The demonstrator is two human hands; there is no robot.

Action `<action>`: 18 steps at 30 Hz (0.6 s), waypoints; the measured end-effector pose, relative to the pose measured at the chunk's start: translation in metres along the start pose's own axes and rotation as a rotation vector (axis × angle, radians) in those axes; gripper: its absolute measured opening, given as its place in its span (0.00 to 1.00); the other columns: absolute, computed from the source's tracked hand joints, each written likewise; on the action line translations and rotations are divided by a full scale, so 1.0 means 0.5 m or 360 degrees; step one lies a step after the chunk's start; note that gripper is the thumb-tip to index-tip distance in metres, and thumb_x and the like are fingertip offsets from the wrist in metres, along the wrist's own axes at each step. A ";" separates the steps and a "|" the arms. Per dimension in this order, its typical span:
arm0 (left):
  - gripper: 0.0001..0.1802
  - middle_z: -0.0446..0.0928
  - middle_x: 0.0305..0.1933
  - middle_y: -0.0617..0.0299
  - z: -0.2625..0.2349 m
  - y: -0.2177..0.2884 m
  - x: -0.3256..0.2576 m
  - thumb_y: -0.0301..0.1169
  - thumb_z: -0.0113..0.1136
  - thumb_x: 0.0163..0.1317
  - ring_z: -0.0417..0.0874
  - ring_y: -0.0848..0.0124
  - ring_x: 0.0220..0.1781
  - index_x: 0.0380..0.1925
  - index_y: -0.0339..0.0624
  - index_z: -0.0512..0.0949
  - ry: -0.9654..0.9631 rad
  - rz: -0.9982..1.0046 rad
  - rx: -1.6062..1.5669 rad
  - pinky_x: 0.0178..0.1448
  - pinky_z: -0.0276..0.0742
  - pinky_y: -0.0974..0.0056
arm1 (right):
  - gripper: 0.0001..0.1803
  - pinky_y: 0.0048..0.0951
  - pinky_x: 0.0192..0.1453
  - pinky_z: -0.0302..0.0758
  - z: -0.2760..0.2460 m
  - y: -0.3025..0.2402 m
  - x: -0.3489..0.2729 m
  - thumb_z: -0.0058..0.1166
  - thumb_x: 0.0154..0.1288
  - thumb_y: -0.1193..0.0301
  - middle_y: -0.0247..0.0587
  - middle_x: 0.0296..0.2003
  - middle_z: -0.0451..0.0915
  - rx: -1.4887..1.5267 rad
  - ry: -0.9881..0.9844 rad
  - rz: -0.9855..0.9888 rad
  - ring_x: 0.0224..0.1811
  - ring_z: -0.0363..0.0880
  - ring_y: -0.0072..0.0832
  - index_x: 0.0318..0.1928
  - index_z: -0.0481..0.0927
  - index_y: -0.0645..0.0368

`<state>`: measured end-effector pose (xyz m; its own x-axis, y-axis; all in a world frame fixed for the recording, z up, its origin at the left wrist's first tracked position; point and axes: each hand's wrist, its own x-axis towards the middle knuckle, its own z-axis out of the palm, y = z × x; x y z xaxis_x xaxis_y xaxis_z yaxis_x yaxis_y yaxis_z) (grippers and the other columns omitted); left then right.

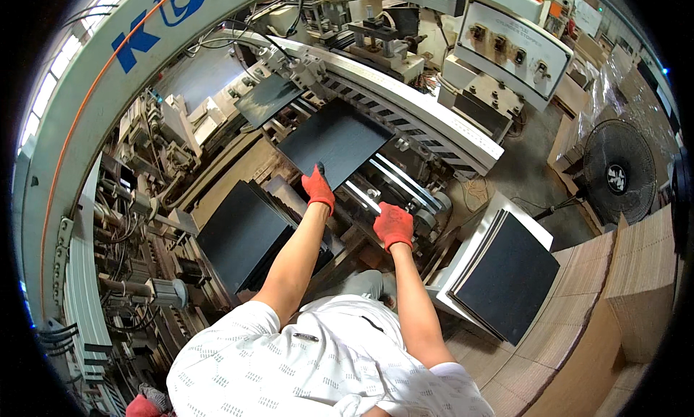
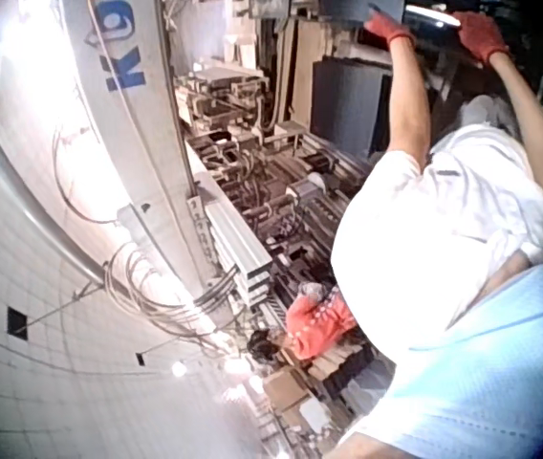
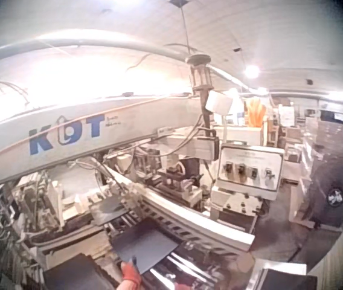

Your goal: The person picks up dark rectangular panels from a machine and stacks them on a nearby surface. They then place a piece of corrugated cardboard on top of the stack.

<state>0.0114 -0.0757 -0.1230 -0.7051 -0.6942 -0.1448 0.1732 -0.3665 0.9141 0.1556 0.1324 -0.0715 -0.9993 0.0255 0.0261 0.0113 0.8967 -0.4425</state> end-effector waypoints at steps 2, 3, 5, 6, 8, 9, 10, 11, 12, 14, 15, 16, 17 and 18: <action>0.20 0.82 0.49 0.58 -0.009 -0.006 0.020 0.32 0.70 0.66 0.80 0.67 0.45 0.52 0.32 0.77 0.0048 0.0008 0.0064 0.53 0.77 0.59 | 0.09 0.48 0.47 0.82 0.004 -0.005 -0.002 0.54 0.66 0.69 0.48 0.38 0.88 0.0031 0.0052 -0.0038 0.44 0.87 0.51 0.40 0.86 0.53; 0.20 0.82 0.49 0.58 -0.012 -0.014 0.030 0.33 0.70 0.66 0.80 0.67 0.45 0.52 0.31 0.77 0.0038 0.0010 0.0031 0.54 0.77 0.59 | 0.08 0.48 0.46 0.82 0.008 -0.003 -0.001 0.53 0.66 0.68 0.48 0.38 0.88 0.0039 0.0067 -0.0036 0.44 0.87 0.51 0.40 0.85 0.52; 0.21 0.82 0.49 0.58 -0.014 -0.023 0.033 0.33 0.71 0.66 0.80 0.66 0.45 0.53 0.31 0.77 0.0013 0.0000 -0.0030 0.54 0.77 0.59 | 0.08 0.49 0.46 0.82 0.015 -0.001 0.000 0.53 0.66 0.68 0.47 0.37 0.88 0.0050 0.0094 -0.0016 0.43 0.87 0.51 0.39 0.85 0.52; 0.21 0.82 0.49 0.58 -0.011 -0.025 0.026 0.33 0.71 0.66 0.80 0.66 0.46 0.52 0.31 0.78 0.0006 0.0017 -0.0021 0.54 0.77 0.59 | 0.08 0.49 0.46 0.82 0.015 0.002 0.002 0.53 0.65 0.67 0.47 0.37 0.88 0.0025 0.0082 -0.0011 0.43 0.87 0.51 0.38 0.85 0.52; 0.21 0.83 0.49 0.57 -0.004 -0.021 0.015 0.33 0.71 0.66 0.80 0.66 0.46 0.52 0.31 0.78 -0.0014 0.0051 -0.0001 0.55 0.77 0.59 | 0.07 0.49 0.46 0.81 0.017 0.007 0.006 0.54 0.65 0.67 0.47 0.37 0.88 -0.0023 0.0059 0.0002 0.43 0.87 0.50 0.37 0.84 0.52; 0.21 0.83 0.49 0.57 0.001 -0.018 0.009 0.33 0.71 0.66 0.80 0.66 0.46 0.51 0.31 0.78 0.0012 0.0042 0.0021 0.55 0.76 0.59 | 0.07 0.49 0.46 0.81 0.019 0.009 0.005 0.55 0.65 0.67 0.47 0.37 0.88 -0.0014 0.0075 0.0001 0.43 0.87 0.50 0.37 0.84 0.52; 0.20 0.83 0.48 0.57 0.005 -0.013 0.005 0.33 0.71 0.66 0.81 0.66 0.47 0.51 0.31 0.78 0.0036 0.0032 0.0043 0.55 0.76 0.59 | 0.07 0.49 0.46 0.81 0.021 0.011 0.004 0.55 0.64 0.67 0.47 0.37 0.88 -0.0006 0.0092 0.0000 0.43 0.87 0.50 0.37 0.84 0.52; 0.20 0.84 0.48 0.57 0.000 -0.013 0.012 0.33 0.71 0.66 0.81 0.66 0.47 0.50 0.31 0.78 0.0076 0.0035 0.0059 0.56 0.76 0.58 | 0.06 0.50 0.46 0.81 0.020 0.006 0.005 0.56 0.64 0.66 0.47 0.37 0.88 0.0006 0.0106 -0.0022 0.43 0.86 0.50 0.37 0.84 0.52; 0.20 0.84 0.49 0.58 -0.007 -0.015 0.016 0.34 0.71 0.65 0.81 0.67 0.46 0.51 0.32 0.79 0.0064 0.0015 0.0060 0.54 0.77 0.59 | 0.07 0.49 0.46 0.81 0.018 0.002 0.004 0.57 0.64 0.66 0.47 0.37 0.88 -0.0001 0.0076 -0.0017 0.44 0.86 0.50 0.38 0.83 0.52; 0.21 0.84 0.50 0.59 -0.016 -0.016 0.019 0.34 0.72 0.64 0.83 0.67 0.45 0.52 0.35 0.80 0.0039 -0.0026 0.0059 0.52 0.79 0.60 | 0.08 0.49 0.47 0.81 0.012 -0.002 -0.003 0.59 0.64 0.65 0.47 0.38 0.88 -0.0021 0.0017 -0.0008 0.45 0.86 0.49 0.40 0.83 0.53; 0.21 0.84 0.49 0.57 -0.015 -0.016 0.019 0.35 0.71 0.65 0.82 0.65 0.45 0.52 0.34 0.79 0.0077 0.0002 0.0161 0.54 0.78 0.59 | 0.09 0.49 0.47 0.81 0.007 -0.004 -0.003 0.59 0.64 0.64 0.47 0.38 0.88 -0.0035 0.0001 -0.0002 0.45 0.86 0.49 0.40 0.83 0.53; 0.20 0.84 0.48 0.55 -0.011 -0.018 0.017 0.35 0.71 0.66 0.82 0.64 0.46 0.51 0.32 0.79 0.0117 0.0029 0.0265 0.55 0.77 0.58 | 0.09 0.49 0.48 0.81 0.004 -0.007 -0.003 0.60 0.63 0.63 0.47 0.39 0.88 -0.0050 -0.0015 0.0003 0.45 0.86 0.49 0.41 0.83 0.53; 0.20 0.84 0.48 0.54 -0.018 -0.027 0.022 0.35 0.70 0.67 0.82 0.62 0.47 0.50 0.31 0.79 0.0162 0.0054 0.0366 0.57 0.76 0.57 | 0.10 0.49 0.48 0.80 0.003 -0.008 -0.006 0.60 0.63 0.63 0.47 0.39 0.88 -0.0067 -0.0033 0.0003 0.46 0.86 0.49 0.42 0.82 0.53; 0.21 0.84 0.48 0.51 -0.025 -0.032 0.034 0.37 0.69 0.67 0.82 0.59 0.48 0.50 0.31 0.78 0.0205 0.0067 0.0400 0.58 0.76 0.56 | 0.10 0.50 0.48 0.80 0.005 -0.011 -0.006 0.61 0.64 0.62 0.47 0.39 0.87 -0.0047 -0.0025 -0.0018 0.46 0.86 0.49 0.41 0.82 0.53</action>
<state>0.0051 -0.0893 -0.1447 -0.6048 -0.7845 -0.1370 0.0132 -0.1818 0.9832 0.1586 0.1260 -0.0713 -0.9998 0.0083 0.0171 0.0005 0.9096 -0.4154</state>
